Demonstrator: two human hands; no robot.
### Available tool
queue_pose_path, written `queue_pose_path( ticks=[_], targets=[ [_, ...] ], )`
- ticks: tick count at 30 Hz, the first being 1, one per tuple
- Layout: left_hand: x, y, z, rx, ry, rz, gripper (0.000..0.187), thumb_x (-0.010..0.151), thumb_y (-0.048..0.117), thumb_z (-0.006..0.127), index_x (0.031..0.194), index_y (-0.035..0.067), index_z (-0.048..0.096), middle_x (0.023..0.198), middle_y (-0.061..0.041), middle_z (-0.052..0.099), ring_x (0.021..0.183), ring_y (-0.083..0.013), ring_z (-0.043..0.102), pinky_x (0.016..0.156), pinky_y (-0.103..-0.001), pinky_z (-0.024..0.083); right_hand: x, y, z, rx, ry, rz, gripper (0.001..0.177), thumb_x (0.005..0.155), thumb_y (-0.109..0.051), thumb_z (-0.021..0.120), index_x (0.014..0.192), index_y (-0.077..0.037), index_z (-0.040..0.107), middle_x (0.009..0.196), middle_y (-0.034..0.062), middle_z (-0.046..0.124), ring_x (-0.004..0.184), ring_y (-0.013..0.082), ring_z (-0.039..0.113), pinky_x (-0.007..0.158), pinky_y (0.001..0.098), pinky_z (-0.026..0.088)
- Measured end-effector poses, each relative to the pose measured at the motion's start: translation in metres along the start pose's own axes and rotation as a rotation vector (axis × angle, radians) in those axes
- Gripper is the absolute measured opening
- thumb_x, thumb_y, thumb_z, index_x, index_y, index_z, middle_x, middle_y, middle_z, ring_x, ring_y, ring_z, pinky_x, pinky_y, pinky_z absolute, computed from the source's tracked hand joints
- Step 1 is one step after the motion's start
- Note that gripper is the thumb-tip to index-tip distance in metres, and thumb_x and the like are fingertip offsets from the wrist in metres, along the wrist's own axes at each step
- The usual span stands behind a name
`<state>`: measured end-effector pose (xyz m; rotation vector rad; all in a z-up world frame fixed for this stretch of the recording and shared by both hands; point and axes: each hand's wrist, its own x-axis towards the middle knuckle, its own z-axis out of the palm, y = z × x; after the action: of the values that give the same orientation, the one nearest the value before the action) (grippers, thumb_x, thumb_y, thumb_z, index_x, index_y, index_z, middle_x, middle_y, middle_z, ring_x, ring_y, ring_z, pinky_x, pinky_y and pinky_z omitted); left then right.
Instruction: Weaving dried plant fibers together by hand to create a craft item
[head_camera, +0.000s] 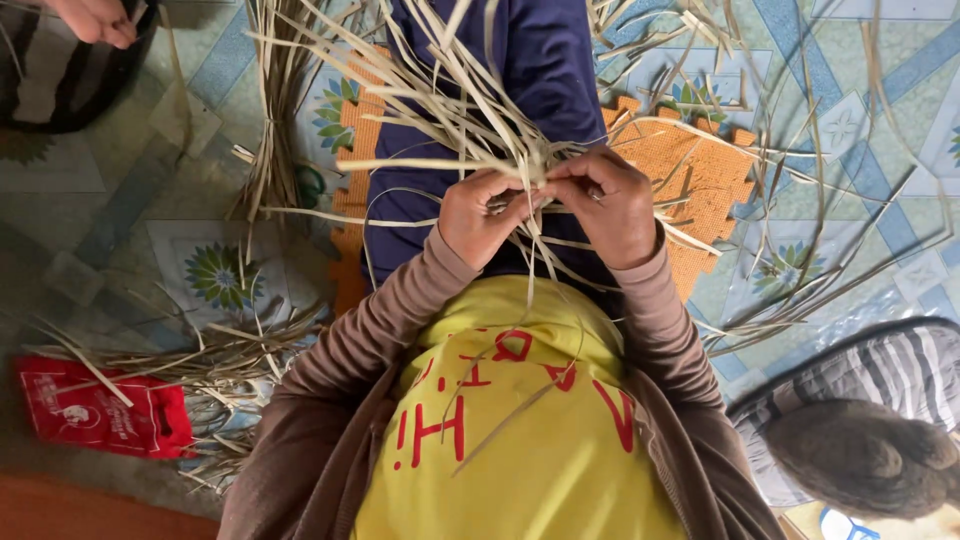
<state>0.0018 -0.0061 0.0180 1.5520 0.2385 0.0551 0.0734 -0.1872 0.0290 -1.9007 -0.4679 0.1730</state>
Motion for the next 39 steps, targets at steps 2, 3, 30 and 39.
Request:
queue_pose_path(
  ticks=[2,3,30,39],
  targets=[
    [-0.001,-0.009,-0.002,-0.01,-0.018,-0.015,0.016,0.091,0.014,0.083,0.099,0.001,0.077,0.086,-0.022,0.072,0.083,-0.0396,0.075,0.066,-0.045,0.066,0.001,-0.008,0.002,0.04,-0.013,-0.04,0.018,0.083,-0.002,0.093,0.094,-0.001,0.078,0.079,0.0106,0.069,0.065,0.0244,0.071,0.058,0.03,0.055],
    [-0.001,-0.014,-0.004,-0.018,-0.039,-0.031,0.014,0.091,0.012,0.082,0.098,0.0,0.077,0.084,-0.022,0.071,0.08,-0.0398,0.075,0.065,-0.044,0.066,0.002,-0.012,0.003,0.081,-0.024,-0.078,0.021,0.081,-0.001,0.093,0.095,-0.001,0.077,0.081,0.0132,0.068,0.071,0.0302,0.072,0.061,0.0339,0.057],
    [0.019,-0.039,0.012,-0.352,0.025,-0.161,0.019,0.085,0.018,0.09,0.084,0.004,0.077,0.081,-0.007,0.072,0.084,-0.0144,0.062,0.079,-0.039,0.057,-0.046,0.003,0.025,-0.542,-0.147,-0.613,0.022,0.107,-0.019,0.059,0.118,-0.015,0.077,0.117,0.0099,0.069,0.115,0.034,0.058,0.104,0.0544,0.044],
    [0.021,-0.051,0.019,-0.311,0.063,-0.188,0.032,0.085,0.031,0.091,0.073,0.006,0.075,0.06,-0.008,0.063,0.068,-0.0097,0.057,0.062,-0.024,0.044,-0.075,0.065,-0.085,-0.812,-0.236,-0.437,0.031,0.104,-0.002,0.06,0.122,-0.018,0.08,0.118,0.0007,0.071,0.121,0.0267,0.048,0.11,0.042,0.045]
  ],
)
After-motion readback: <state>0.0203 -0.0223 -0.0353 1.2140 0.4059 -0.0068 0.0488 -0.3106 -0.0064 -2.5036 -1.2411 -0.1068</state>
